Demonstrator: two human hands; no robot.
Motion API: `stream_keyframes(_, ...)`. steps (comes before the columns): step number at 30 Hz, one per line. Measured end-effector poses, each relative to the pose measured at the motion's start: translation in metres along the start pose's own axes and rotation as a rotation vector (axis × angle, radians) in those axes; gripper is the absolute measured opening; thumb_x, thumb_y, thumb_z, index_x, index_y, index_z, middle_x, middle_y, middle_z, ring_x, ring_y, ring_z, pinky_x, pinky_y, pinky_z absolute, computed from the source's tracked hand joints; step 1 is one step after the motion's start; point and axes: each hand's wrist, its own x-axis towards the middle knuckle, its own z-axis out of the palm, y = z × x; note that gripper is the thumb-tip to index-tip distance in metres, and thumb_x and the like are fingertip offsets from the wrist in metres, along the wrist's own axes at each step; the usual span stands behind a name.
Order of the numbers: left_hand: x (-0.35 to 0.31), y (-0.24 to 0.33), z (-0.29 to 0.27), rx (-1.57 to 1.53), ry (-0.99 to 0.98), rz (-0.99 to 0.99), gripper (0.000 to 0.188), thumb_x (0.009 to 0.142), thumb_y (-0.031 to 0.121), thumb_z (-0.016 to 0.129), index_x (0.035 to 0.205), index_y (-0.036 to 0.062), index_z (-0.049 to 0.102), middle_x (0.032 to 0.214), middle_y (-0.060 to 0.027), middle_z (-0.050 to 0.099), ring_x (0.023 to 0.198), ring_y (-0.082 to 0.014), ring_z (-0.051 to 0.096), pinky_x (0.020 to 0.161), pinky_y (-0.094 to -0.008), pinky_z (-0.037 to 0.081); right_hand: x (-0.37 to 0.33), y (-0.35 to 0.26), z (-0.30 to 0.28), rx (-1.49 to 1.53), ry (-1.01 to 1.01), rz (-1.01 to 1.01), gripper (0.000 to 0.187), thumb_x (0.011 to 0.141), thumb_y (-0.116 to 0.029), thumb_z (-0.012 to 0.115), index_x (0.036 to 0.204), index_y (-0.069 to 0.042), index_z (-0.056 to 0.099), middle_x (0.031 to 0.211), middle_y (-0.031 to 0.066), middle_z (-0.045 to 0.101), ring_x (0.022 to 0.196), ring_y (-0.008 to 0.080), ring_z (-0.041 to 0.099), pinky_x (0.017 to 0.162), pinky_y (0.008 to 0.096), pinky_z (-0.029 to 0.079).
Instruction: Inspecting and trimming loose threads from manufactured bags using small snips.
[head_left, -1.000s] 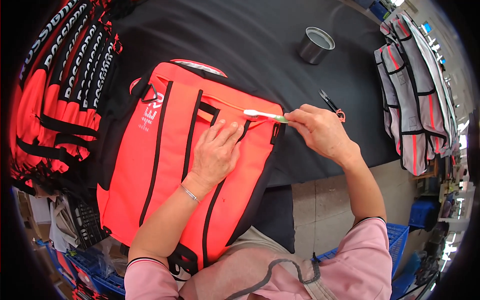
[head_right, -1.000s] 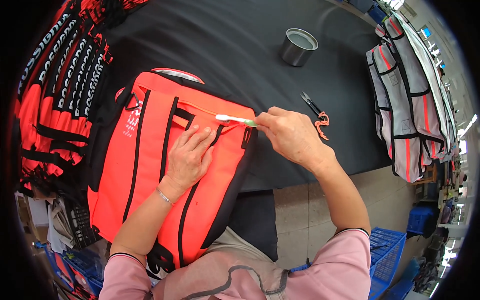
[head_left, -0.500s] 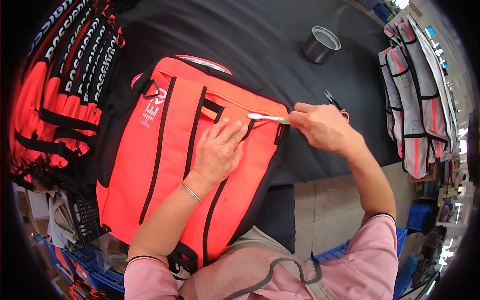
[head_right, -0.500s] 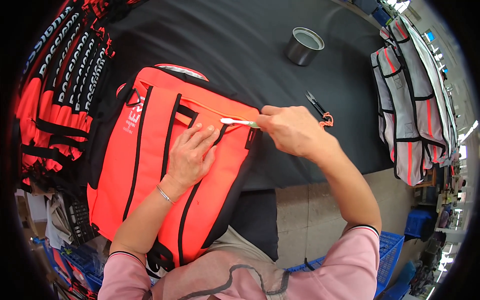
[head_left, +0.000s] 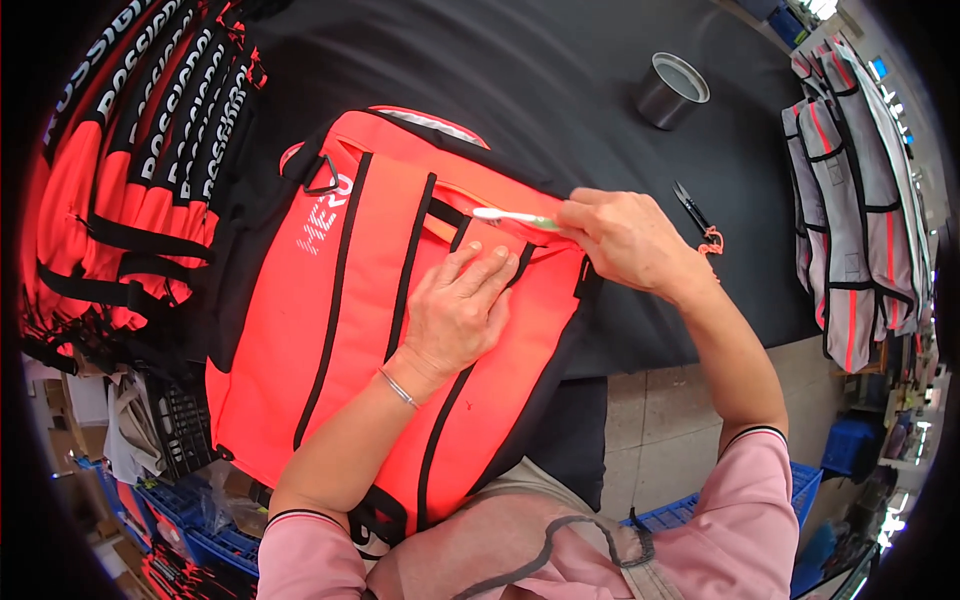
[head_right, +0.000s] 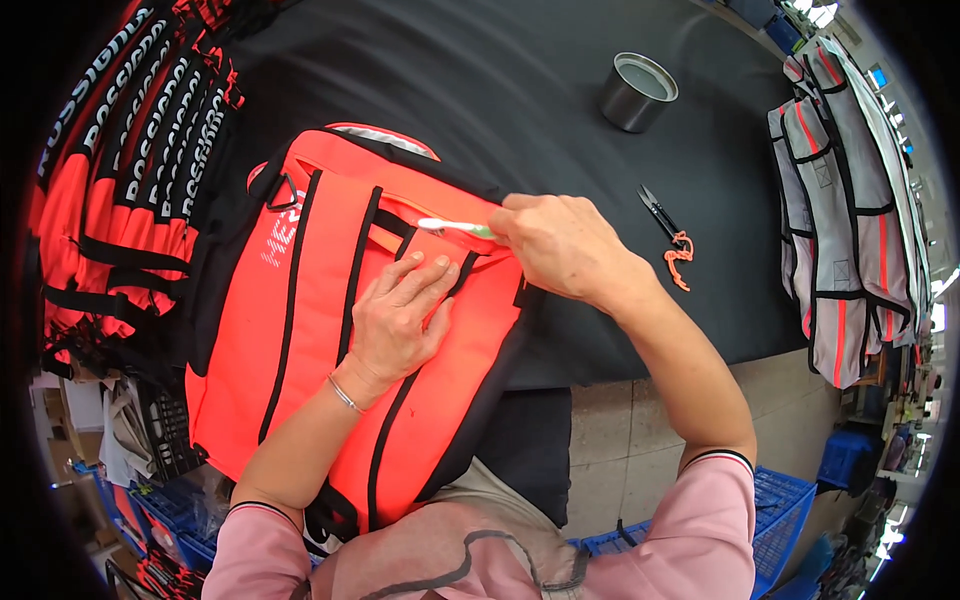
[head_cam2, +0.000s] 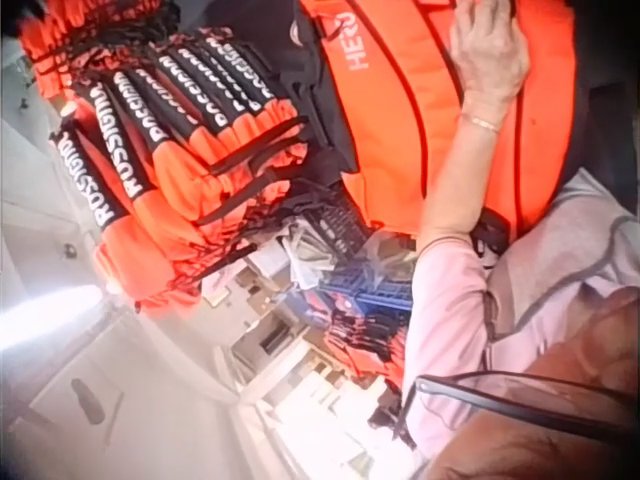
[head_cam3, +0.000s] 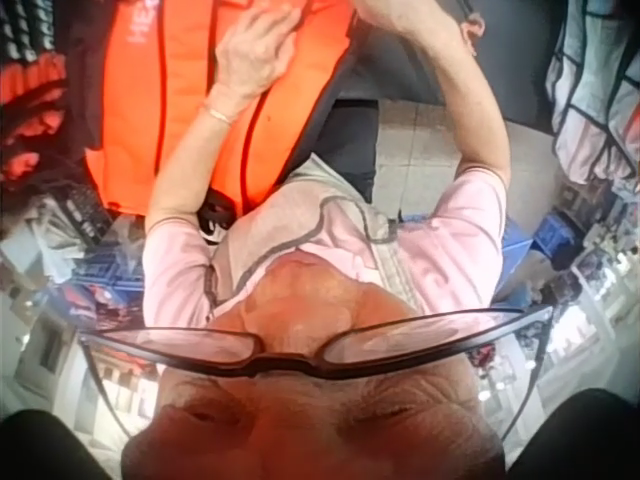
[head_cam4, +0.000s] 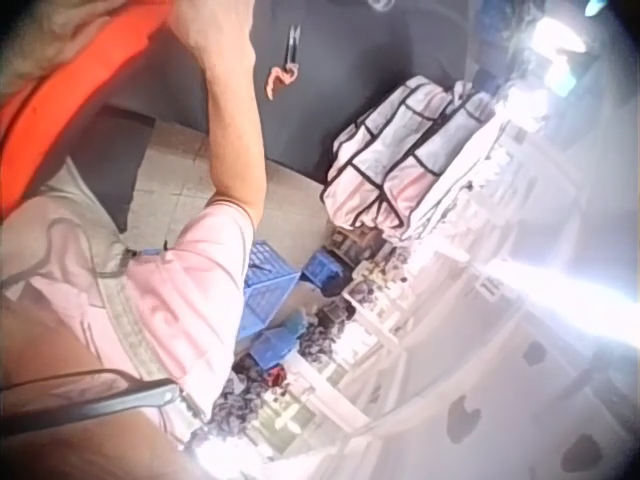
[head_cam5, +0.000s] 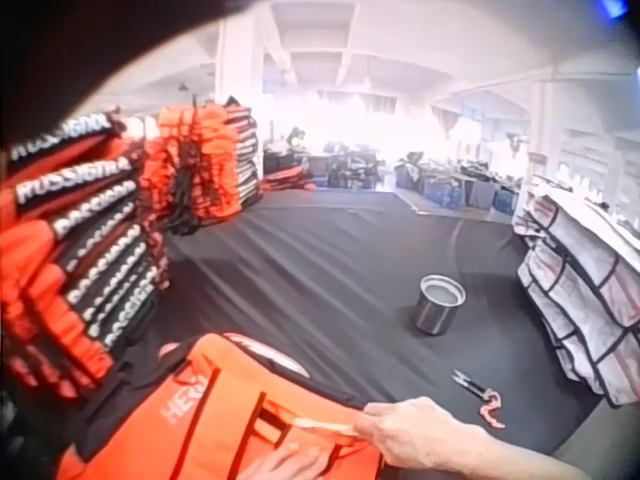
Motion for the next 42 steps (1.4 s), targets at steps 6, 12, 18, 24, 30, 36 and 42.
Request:
stream_keyframes(6,-0.006,-0.006,-0.005,0.034,0.036,0.020,0.033,0.085,0.020,0.068,0.117,0.0116,0.069,0.117,-0.0021,0.067,0.112,-0.0248,0.060,0.103,-0.0453,0.037,0.007,0.000,0.025,0.035,0.061,-0.050,0.009,0.085,-0.009,0.058,0.091,-0.005,0.064,0.089,0.0108,0.063,0.076,0.0339,0.064,0.062,0.0438,0.052)
stream_keyframes(12,0.061,-0.053,-0.040,0.492,0.086,-0.111,0.050,0.083,0.027,0.070,0.129,0.0117,0.060,0.136,-0.0093,0.056,0.129,-0.0365,0.045,0.110,-0.0568,0.026,0.007,-0.005,0.033,0.043,0.014,-0.023,0.010,0.086,-0.011,0.056,0.093,-0.006,0.062,0.088,0.0108,0.060,0.073,0.0342,0.063,0.059,0.0447,0.051)
stream_keyframes(18,-0.021,-0.089,-0.051,0.162,-0.067,-0.146,0.057,0.078,0.024,0.072,0.132,0.0151,0.059,0.139,-0.0105,0.053,0.132,-0.0390,0.042,0.105,-0.0427,0.045,0.001,0.001,0.015,0.028,0.055,-0.017,0.010,0.085,-0.008,0.057,0.090,-0.003,0.065,0.089,0.0115,0.062,0.078,0.0331,0.065,0.065,0.0419,0.054)
stream_keyframes(24,-0.028,-0.085,-0.052,0.160,-0.022,-0.221,0.054,0.076,0.025,0.074,0.128,0.0169,0.062,0.137,-0.0012,0.056,0.128,-0.0361,0.047,0.084,-0.0418,0.058,0.041,-0.024,0.007,0.237,0.201,-0.061,0.013,0.088,-0.007,0.063,0.098,-0.001,0.067,0.088,0.0128,0.064,0.080,0.0344,0.064,0.069,0.0395,0.051)
stream_keyframes(30,-0.031,-0.085,-0.051,0.126,-0.034,-0.253,0.054,0.076,0.025,0.074,0.127,0.0160,0.062,0.137,-0.0018,0.056,0.127,-0.0361,0.047,0.083,-0.0402,0.059,0.064,-0.037,0.035,0.116,0.151,-0.086,0.012,0.088,-0.009,0.062,0.097,-0.002,0.066,0.086,0.0128,0.061,0.076,0.0333,0.063,0.066,0.0408,0.051)
stream_keyframes(36,-0.032,-0.085,-0.052,0.113,-0.028,-0.259,0.052,0.076,0.024,0.074,0.126,0.0144,0.063,0.137,-0.0015,0.056,0.128,-0.0356,0.047,0.083,-0.0399,0.059,0.051,-0.024,0.022,0.034,-0.048,-0.137,0.011,0.088,-0.010,0.062,0.096,-0.002,0.064,0.086,0.0120,0.060,0.075,0.0345,0.062,0.064,0.0416,0.050)
stream_keyframes(42,-0.030,-0.084,-0.052,0.036,-0.031,-0.309,0.052,0.074,0.019,0.075,0.124,0.0121,0.066,0.135,-0.0057,0.058,0.128,-0.0366,0.048,0.099,-0.0427,0.049,0.054,-0.019,0.024,0.064,-0.013,-0.172,0.009,0.088,-0.009,0.063,0.093,-0.002,0.062,0.086,0.0120,0.059,0.074,0.0343,0.060,0.063,0.0419,0.048)
